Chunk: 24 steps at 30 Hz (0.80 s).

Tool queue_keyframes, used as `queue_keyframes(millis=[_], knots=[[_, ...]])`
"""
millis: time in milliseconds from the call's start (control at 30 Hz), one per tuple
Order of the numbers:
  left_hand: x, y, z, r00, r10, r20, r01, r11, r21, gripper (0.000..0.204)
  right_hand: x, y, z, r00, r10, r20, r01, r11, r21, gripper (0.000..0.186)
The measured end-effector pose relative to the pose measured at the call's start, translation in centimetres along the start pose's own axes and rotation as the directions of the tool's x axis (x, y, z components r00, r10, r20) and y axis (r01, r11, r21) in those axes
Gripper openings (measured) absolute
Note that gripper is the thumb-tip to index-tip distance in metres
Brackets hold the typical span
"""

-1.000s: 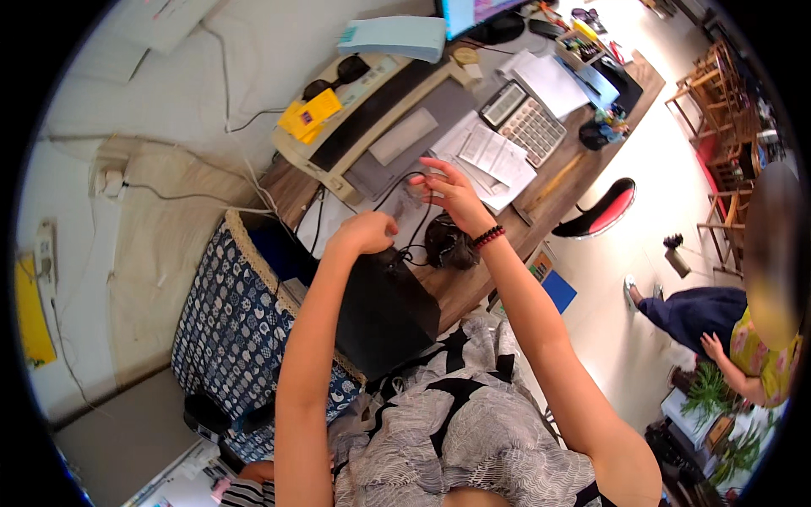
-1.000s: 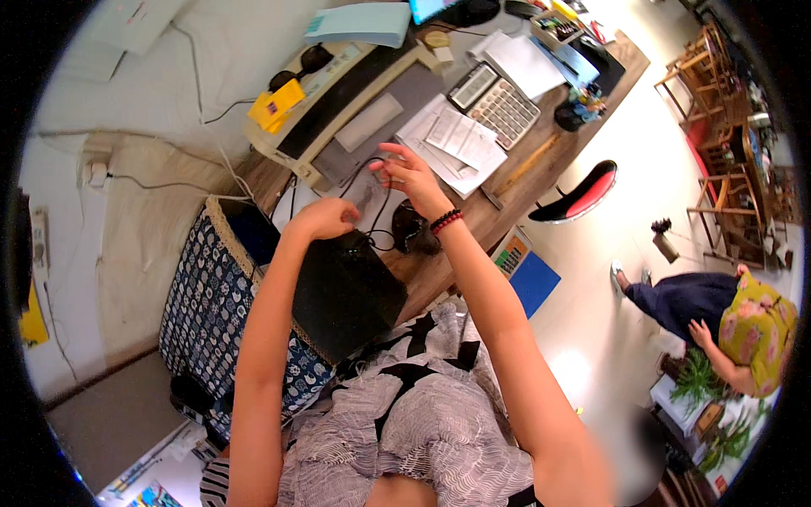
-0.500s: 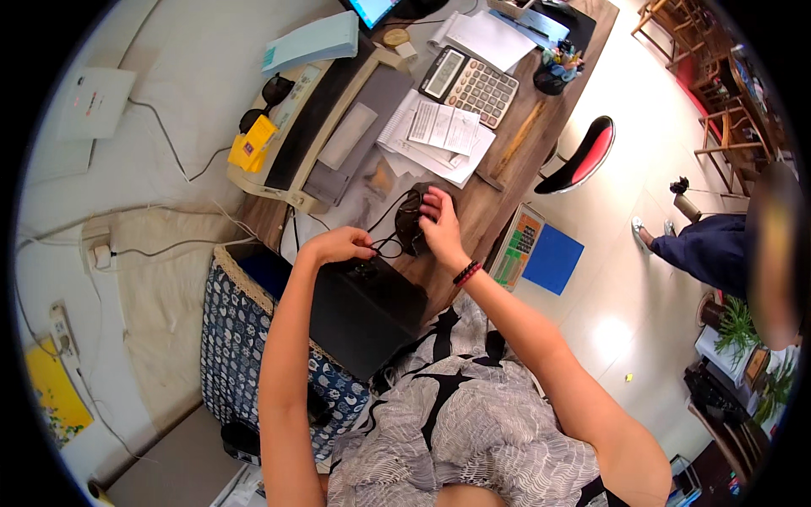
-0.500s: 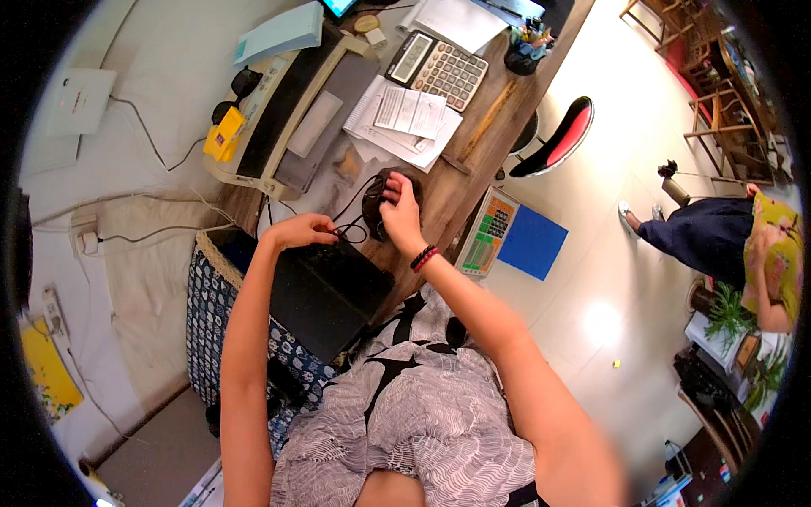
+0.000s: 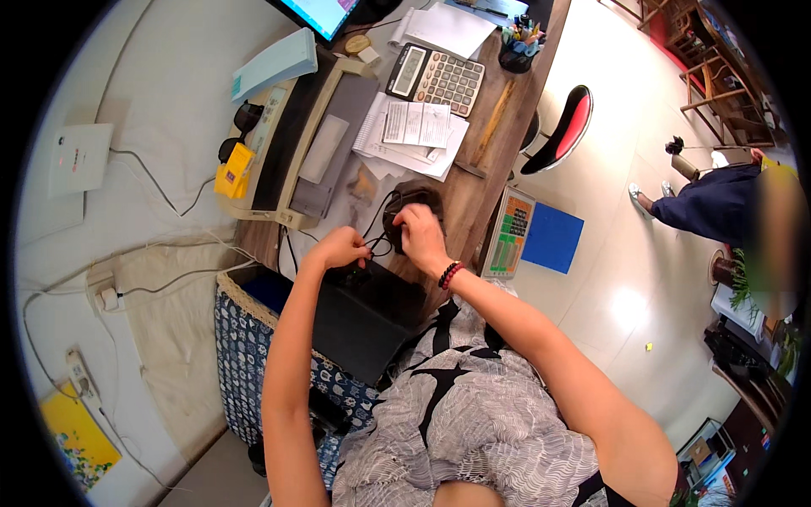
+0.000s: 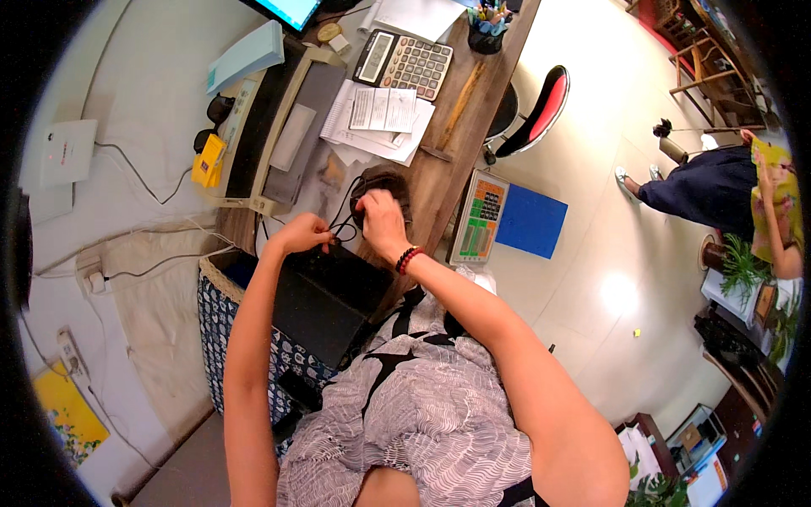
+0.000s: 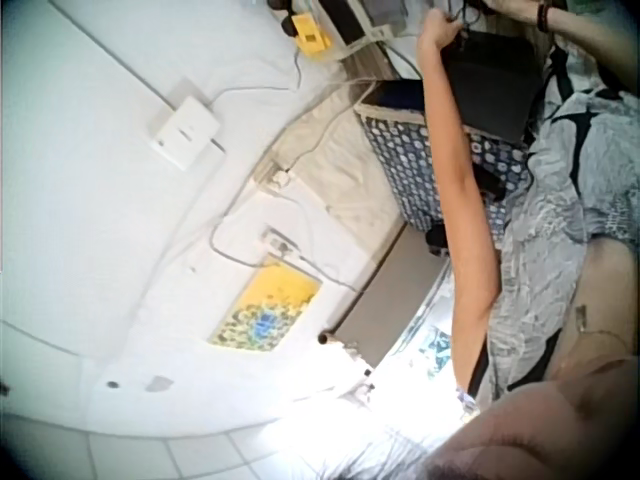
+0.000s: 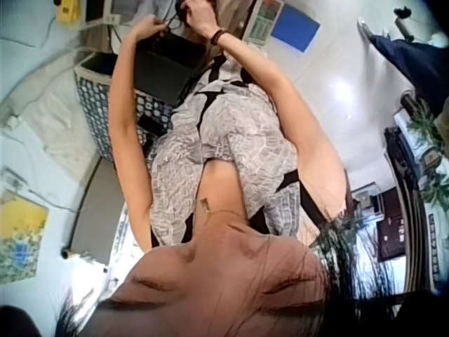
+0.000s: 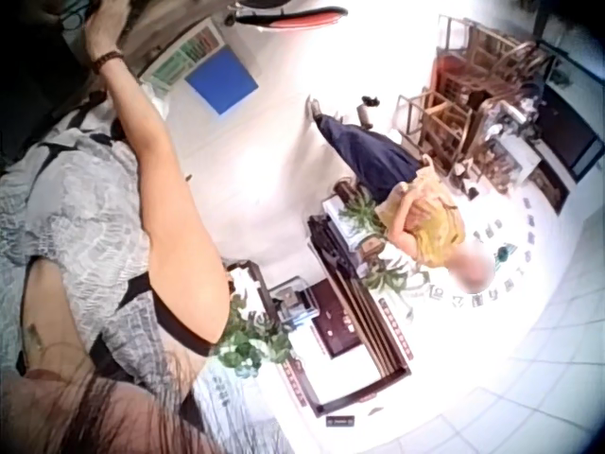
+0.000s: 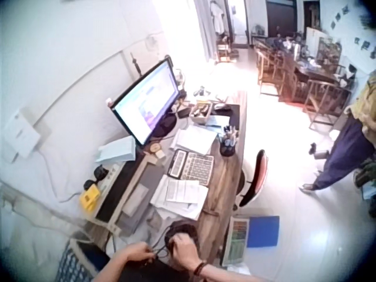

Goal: The person mounts a white router onto a wall-mounted bracket, wipes a black electronic box with a cloth, and organizes various power and data cables located behind a desktop printer.

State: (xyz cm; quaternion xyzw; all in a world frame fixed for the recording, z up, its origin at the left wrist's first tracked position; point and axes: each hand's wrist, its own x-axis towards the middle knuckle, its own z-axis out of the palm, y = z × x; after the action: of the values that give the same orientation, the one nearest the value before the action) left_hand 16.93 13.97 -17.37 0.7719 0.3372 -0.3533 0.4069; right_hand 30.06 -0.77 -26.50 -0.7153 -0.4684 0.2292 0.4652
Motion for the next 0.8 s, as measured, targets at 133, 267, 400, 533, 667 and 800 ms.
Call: queue_keyframes(millis=[133, 267, 400, 533, 667, 800], knots=[[0.5, -1.6, 0.3, 0.995, 0.009, 0.095, 0.025, 0.935, -0.355, 0.022, 0.5, -0.1, -1.2, 0.997, -0.052, 0.061, 0.067, 0.956, -0.287, 0.066], [0.9, -2.3, -0.6, 0.97, 0.163, 0.179, -0.069, 0.895, -0.44, 0.024, 1.5, 1.1, -2.7, 0.963, -0.036, 0.268, 0.154, 0.886, -0.436, 0.081], [0.2, -3.0, -0.3, 0.971, 0.166, 0.169, -0.047, 0.835, -0.548, 0.017, 2.0, 1.9, 0.7, 0.973, -0.033, 0.228, 0.171, 0.769, -0.616, 0.022], [-0.2, -4.0, -0.2, 0.986, 0.08, 0.147, 0.034, 0.766, -0.641, 0.017, 2.9, 3.6, 1.7, 0.991, 0.065, 0.118, -0.041, 0.981, -0.189, 0.026], [1.1, -3.6, 0.0, 0.994, 0.035, 0.101, 0.039, 0.762, -0.646, 0.014, 2.3, 5.9, -2.5, 0.77, 0.52, 0.37, -0.638, 0.656, 0.403, 0.02], [0.9, -3.0, 0.3, 0.997, 0.007, 0.078, 0.035, 0.848, -0.528, 0.012, -0.8, -0.8, -5.4, 0.68, 0.265, 0.684, -0.724, 0.091, 0.684, 0.022]])
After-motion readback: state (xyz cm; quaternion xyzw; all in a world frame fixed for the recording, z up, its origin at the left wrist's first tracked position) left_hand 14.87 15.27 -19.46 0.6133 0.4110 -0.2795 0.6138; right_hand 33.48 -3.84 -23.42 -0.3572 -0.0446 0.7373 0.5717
